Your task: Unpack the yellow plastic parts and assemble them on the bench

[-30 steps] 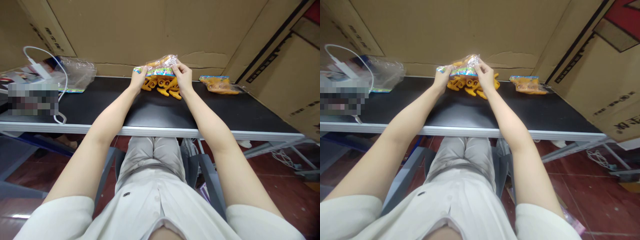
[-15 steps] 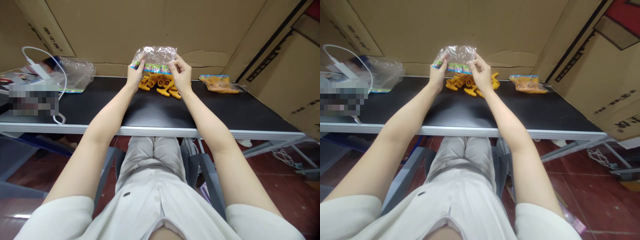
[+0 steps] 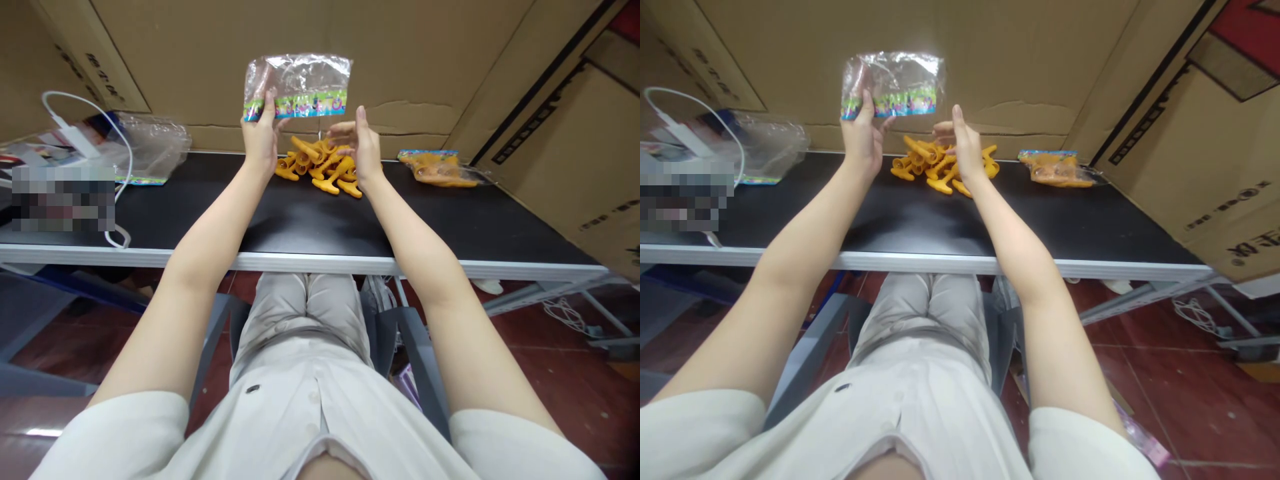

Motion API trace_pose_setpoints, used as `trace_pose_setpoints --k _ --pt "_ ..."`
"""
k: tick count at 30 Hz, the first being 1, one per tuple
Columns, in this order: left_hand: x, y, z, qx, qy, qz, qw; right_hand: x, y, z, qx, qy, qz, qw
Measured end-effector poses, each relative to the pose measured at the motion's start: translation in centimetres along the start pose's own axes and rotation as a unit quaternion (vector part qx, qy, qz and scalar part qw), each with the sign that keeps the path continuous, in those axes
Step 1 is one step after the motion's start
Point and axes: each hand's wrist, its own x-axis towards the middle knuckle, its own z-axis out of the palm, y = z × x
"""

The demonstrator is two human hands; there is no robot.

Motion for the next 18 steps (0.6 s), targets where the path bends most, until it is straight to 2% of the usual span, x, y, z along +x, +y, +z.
trace_pose_setpoints --k 2,3,5,8,10,13,18 --pt "0.4 0.0 -0.3 -0.056 0.057 0.010 0.997 -0.3 0.5 0.4 0.010 -0.050 0.116 0.992" --pt "0.5 0.2 -0.4 -0.072 0.065 0.014 0.995 -0.4 0.9 0.6 0.006 -0.066 0.161 0.985" --pt "0.3 0.8 -0.4 -0.076 0.034 0.034 0.996 -0.3 2.1 0.9 -0.001 -0.083 0.205 0.975" --pt "-0.2 2.0 -0.1 -0.060 0.006 0.072 0.996 0.0 3.6 1.3 0.021 -0.077 0.200 0.977" --pt "-0.8 2.8 0.4 -0.041 0.007 0.069 0.997 0.1 3.9 1.2 0.037 -0.072 0.189 0.979" --pt "-1.9 3.9 1.4 -0.008 -0.006 0.035 0.999 0.1 3.5 0.7 0.057 -0.076 0.179 0.979" --pt "-3.6 4.7 2.8 0.036 -0.082 0.013 0.996 0.3 1.9 -0.3 0.168 -0.065 0.161 0.970"
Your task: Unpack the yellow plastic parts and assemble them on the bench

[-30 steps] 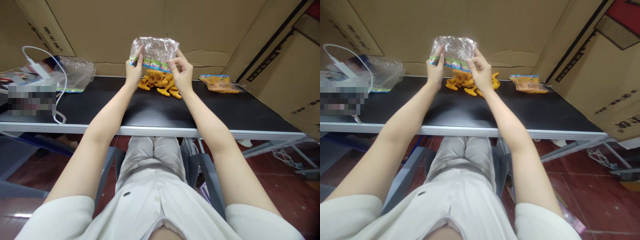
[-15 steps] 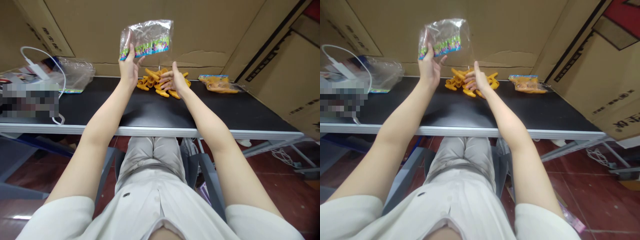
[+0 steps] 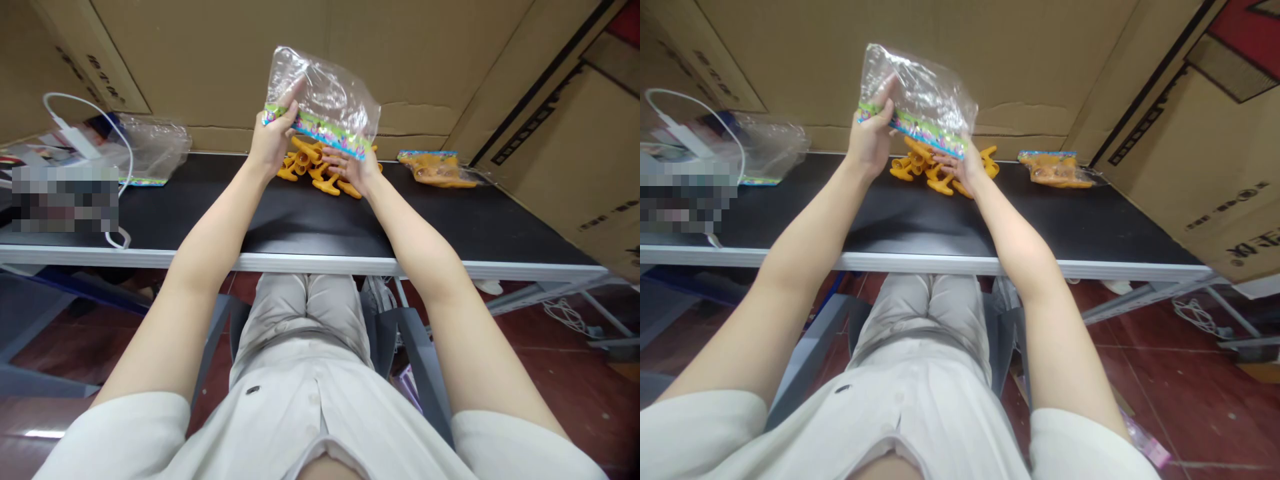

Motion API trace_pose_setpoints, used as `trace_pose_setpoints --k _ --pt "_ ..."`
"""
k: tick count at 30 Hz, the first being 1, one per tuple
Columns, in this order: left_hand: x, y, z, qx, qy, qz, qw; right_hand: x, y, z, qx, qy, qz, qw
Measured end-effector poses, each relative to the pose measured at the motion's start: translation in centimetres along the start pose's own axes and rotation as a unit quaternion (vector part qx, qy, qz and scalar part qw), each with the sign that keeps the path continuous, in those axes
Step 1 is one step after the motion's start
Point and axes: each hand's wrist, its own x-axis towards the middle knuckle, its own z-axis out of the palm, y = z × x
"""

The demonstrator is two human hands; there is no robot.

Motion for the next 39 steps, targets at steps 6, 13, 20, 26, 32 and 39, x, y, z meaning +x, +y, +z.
trace_pose_setpoints --k 6,13,20,26,32,39 --pt "-0.9 0.0 -0.2 0.017 -0.053 -0.113 0.992 -0.2 -2.4 -1.3 0.134 0.034 -0.062 0.989" --pt "-2.4 1.8 0.2 -0.035 -0.095 -0.226 0.969 0.5 -3.2 -2.1 0.104 0.149 -0.056 0.982" --pt "-1.3 1.0 -1.3 -0.022 0.022 -0.228 0.973 2.8 -1.1 -3.1 -0.061 0.170 -0.139 0.974" --pt "-0.2 -2.2 -2.1 0.021 0.024 -0.189 0.981 1.5 -0.6 -1.4 -0.148 0.139 -0.150 0.968" --pt "0.0 -3.9 -2.2 0.080 0.035 -0.072 0.994 1.4 -0.7 -1.3 -0.168 0.176 -0.142 0.960" --pt "0.5 -4.3 -2.3 0.122 0.043 -0.051 0.990 2.9 -0.3 -2.2 -0.169 0.198 -0.155 0.953"
